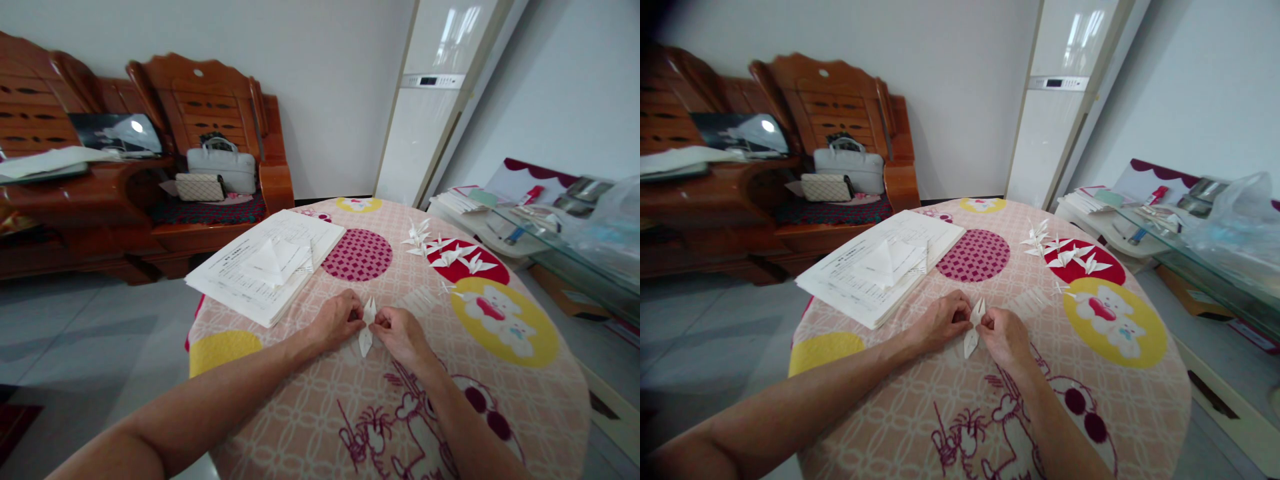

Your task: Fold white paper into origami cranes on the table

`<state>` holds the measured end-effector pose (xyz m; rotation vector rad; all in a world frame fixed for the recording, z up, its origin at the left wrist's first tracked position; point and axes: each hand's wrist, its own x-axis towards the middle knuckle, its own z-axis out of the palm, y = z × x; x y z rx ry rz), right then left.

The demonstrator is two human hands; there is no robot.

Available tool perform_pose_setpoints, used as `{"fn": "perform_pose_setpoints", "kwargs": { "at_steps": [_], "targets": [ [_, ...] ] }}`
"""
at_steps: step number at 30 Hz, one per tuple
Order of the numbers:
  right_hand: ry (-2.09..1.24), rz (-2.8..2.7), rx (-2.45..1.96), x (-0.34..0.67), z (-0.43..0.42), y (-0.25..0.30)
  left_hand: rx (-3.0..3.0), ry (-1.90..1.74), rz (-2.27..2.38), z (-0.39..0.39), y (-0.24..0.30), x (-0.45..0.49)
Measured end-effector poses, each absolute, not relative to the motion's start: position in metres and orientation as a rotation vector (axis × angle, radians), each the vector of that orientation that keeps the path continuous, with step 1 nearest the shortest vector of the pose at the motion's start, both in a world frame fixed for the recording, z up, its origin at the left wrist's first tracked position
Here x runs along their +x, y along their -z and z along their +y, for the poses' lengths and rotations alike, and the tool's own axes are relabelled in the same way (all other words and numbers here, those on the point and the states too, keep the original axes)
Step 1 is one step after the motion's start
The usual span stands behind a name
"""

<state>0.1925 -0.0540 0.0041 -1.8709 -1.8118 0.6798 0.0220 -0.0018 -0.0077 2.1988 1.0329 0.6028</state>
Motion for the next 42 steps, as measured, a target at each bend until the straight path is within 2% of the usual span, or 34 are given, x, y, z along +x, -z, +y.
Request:
{"fn": "perform_pose_setpoints", "kwargs": {
  "at_steps": [17,42],
  "targets": [
    [-0.584,-1.975,-1.976,0.1880,-0.0542,-0.0123,2.273,-0.503,1.029,0.0000,0.0014,0.0222],
    [-0.621,-1.744,-2.066,0.1884,-0.0492,-0.0074,2.224,-0.510,1.231,0.0055,0.0005,0.0284]
  ]
}}
